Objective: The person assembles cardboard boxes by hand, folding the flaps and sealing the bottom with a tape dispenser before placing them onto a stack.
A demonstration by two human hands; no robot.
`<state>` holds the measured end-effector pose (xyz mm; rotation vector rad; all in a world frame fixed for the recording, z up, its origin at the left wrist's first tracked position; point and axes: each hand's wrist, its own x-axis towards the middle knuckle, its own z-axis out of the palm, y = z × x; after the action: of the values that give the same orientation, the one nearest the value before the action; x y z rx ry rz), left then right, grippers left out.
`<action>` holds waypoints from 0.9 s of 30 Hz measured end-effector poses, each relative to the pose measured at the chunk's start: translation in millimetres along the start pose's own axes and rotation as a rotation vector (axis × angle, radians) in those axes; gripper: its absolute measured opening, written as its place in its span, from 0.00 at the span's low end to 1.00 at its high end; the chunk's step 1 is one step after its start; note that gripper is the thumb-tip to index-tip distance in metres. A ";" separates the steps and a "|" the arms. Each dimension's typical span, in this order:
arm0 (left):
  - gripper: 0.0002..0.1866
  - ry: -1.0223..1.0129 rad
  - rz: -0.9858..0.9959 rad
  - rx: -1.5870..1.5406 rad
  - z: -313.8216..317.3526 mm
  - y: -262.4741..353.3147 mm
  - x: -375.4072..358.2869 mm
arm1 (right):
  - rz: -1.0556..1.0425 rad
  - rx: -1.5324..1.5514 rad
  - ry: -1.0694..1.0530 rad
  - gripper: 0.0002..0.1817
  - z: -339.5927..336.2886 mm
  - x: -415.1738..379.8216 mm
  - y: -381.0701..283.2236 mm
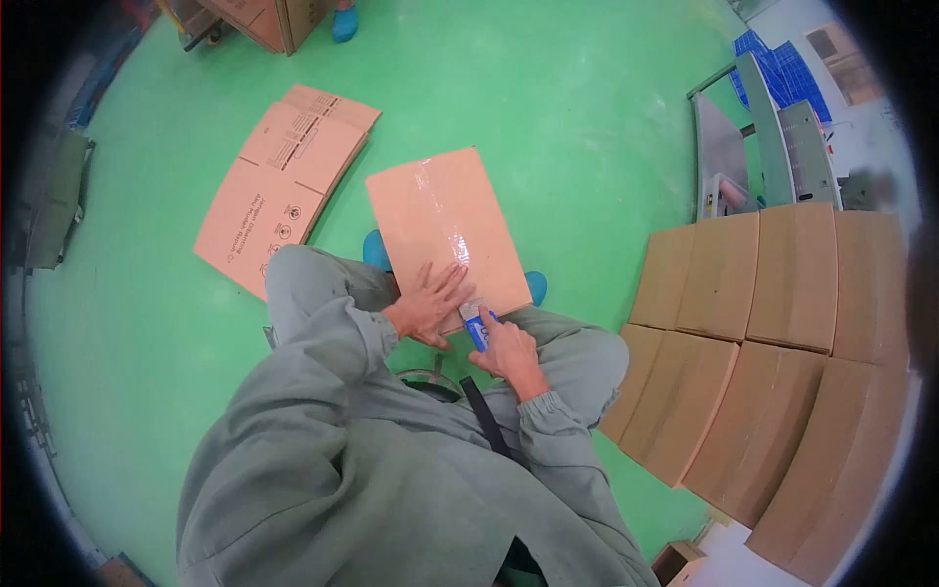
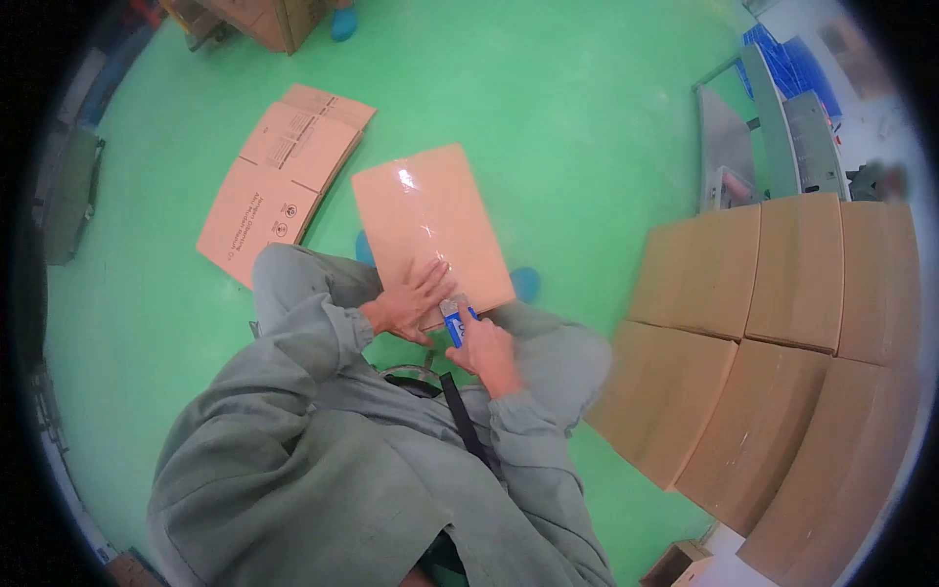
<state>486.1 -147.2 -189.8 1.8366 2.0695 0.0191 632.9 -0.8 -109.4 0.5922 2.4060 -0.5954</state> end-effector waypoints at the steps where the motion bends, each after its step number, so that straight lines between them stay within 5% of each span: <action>1: 0.61 0.029 -0.044 0.004 -0.8 4.2 2.6 | -0.002 0.009 0.004 0.48 1.9 2.8 0.6; 7: 0.64 0.093 -0.266 0.011 -15.3 -42.5 46.2 | 0.025 0.039 0.098 0.49 6.0 18.0 7.3; 13: 0.66 0.042 -0.241 0.059 -32.2 -84.4 66.6 | 0.074 0.028 0.026 0.44 45.9 75.7 34.8; 18: 0.64 0.071 -0.228 0.060 -34.6 -85.1 76.9 | 0.065 0.048 0.039 0.28 46.1 162.6 19.0; 27: 0.57 0.150 -0.362 0.079 -13.3 -64.0 82.9 | -0.007 -0.078 0.102 0.13 54.1 183.9 12.7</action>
<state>414.6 -74.0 -215.5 1.5163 2.5127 -0.0204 528.5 30.2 -267.7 0.5935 2.5151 -0.4821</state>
